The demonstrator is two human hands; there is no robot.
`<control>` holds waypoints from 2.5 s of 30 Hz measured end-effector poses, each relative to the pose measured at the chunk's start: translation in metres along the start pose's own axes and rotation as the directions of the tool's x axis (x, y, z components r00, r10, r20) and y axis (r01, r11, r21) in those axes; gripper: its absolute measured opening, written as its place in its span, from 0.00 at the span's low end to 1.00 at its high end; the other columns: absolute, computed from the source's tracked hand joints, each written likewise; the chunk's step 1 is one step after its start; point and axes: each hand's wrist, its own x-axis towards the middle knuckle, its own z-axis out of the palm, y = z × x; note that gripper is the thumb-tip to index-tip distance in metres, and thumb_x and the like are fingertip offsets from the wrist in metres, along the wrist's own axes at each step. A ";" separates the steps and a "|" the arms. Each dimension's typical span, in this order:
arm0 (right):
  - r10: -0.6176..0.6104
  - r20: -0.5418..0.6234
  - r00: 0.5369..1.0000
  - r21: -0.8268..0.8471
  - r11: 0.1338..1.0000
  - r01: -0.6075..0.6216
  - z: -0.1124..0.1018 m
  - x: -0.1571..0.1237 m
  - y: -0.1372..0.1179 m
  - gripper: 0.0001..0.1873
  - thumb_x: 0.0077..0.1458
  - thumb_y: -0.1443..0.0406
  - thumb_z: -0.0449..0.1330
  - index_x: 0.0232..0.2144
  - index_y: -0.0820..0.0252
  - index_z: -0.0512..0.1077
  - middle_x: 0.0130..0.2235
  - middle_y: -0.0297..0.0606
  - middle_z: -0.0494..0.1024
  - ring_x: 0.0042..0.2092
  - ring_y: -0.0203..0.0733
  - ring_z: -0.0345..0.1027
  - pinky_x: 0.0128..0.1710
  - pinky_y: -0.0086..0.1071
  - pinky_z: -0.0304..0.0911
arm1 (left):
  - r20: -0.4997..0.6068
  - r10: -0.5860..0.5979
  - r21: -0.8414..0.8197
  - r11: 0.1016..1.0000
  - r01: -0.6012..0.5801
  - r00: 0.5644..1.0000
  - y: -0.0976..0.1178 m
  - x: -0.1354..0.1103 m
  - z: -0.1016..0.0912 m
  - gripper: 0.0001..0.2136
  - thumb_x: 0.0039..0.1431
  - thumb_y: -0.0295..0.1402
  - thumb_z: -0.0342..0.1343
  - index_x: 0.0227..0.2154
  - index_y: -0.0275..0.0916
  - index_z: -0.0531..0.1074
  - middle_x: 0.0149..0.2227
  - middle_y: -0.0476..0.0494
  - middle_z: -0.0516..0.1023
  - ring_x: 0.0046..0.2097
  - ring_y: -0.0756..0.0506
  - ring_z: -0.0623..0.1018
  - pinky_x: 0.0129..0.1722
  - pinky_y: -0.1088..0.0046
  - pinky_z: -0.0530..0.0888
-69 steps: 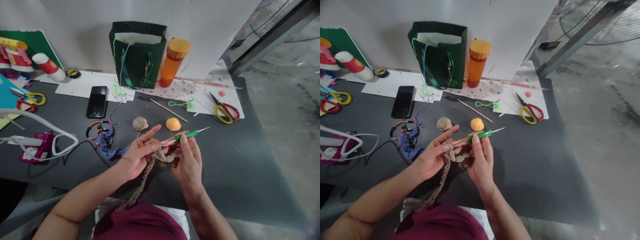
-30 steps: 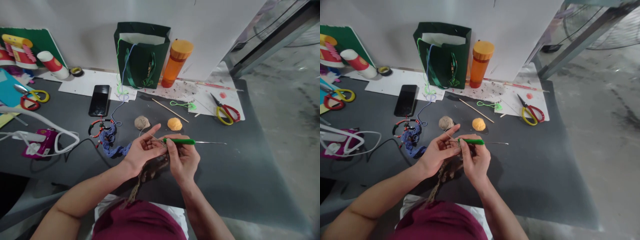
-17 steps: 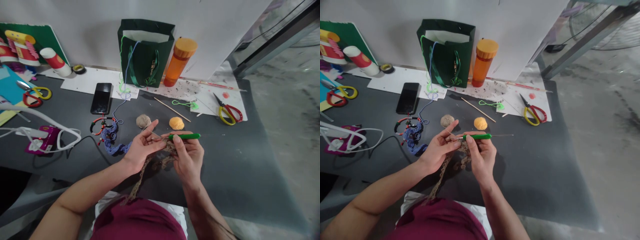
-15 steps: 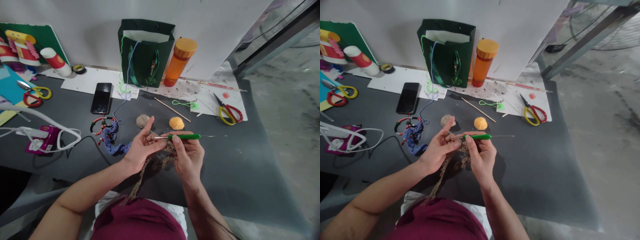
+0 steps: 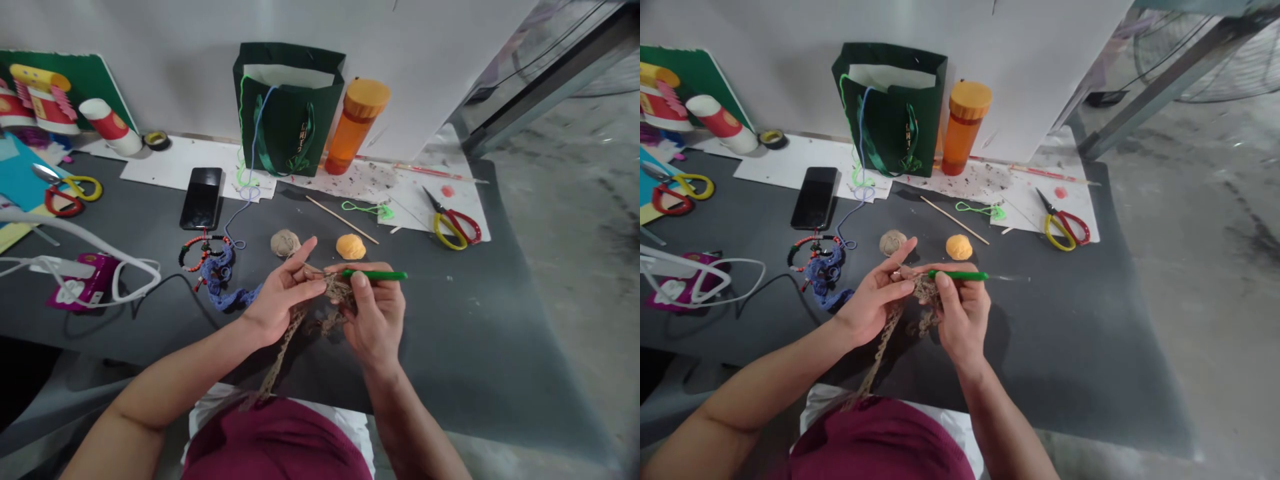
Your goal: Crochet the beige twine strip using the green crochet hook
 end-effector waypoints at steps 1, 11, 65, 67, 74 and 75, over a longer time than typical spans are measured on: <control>0.041 -0.011 0.999 0.029 0.999 -0.041 -0.001 0.001 -0.001 0.06 0.61 0.58 0.65 0.35 0.53 0.76 0.31 0.30 0.84 0.27 0.37 0.79 0.18 0.25 0.68 | 0.011 -0.024 -0.018 1.000 0.024 1.000 0.001 0.000 -0.001 0.32 0.46 0.27 0.73 0.58 0.47 0.76 0.32 0.54 0.79 0.35 0.52 0.75 0.44 0.72 0.70; -0.085 0.051 0.995 -0.181 0.979 0.093 -0.008 0.000 -0.011 0.07 0.69 0.58 0.55 0.39 0.50 0.71 0.34 0.35 0.83 0.26 0.39 0.76 0.23 0.33 0.72 | -0.004 -0.006 -0.032 0.999 0.006 1.000 0.002 0.000 0.001 0.26 0.47 0.28 0.73 0.52 0.46 0.80 0.30 0.55 0.78 0.33 0.53 0.74 0.40 0.74 0.69; -0.322 0.052 0.945 -0.245 0.914 0.325 -0.002 -0.006 0.003 0.05 0.61 0.66 0.65 0.38 0.51 0.80 0.35 0.34 0.86 0.37 0.43 0.81 0.40 0.40 0.76 | 0.027 -0.043 -0.044 0.998 0.044 0.999 0.005 -0.003 0.002 0.40 0.46 0.26 0.74 0.64 0.48 0.68 0.34 0.53 0.81 0.32 0.55 0.74 0.38 0.77 0.70; -0.303 0.031 0.953 -0.269 0.915 0.300 -0.003 -0.008 0.003 0.04 0.61 0.65 0.65 0.37 0.51 0.80 0.35 0.34 0.86 0.37 0.43 0.81 0.40 0.39 0.76 | 0.016 -0.030 -0.029 0.999 0.030 0.999 0.005 -0.003 0.002 0.41 0.47 0.26 0.73 0.65 0.49 0.68 0.35 0.53 0.82 0.32 0.55 0.75 0.38 0.76 0.71; -0.243 -0.047 0.969 -0.255 0.941 0.224 -0.005 -0.012 0.001 0.03 0.60 0.64 0.66 0.38 0.52 0.80 0.35 0.33 0.86 0.35 0.40 0.82 0.34 0.32 0.75 | 0.008 -0.033 -0.026 0.999 0.033 0.999 0.007 -0.003 0.001 0.41 0.46 0.25 0.74 0.64 0.47 0.68 0.30 0.54 0.81 0.30 0.54 0.75 0.36 0.77 0.71; -0.226 -0.057 0.973 -0.242 0.948 0.206 -0.005 -0.013 0.001 0.03 0.60 0.65 0.66 0.38 0.52 0.80 0.35 0.33 0.86 0.33 0.39 0.81 0.31 0.31 0.74 | 0.005 -0.032 -0.026 0.999 0.032 0.999 0.007 -0.003 0.001 0.41 0.46 0.25 0.74 0.64 0.47 0.69 0.30 0.54 0.81 0.31 0.54 0.75 0.36 0.78 0.71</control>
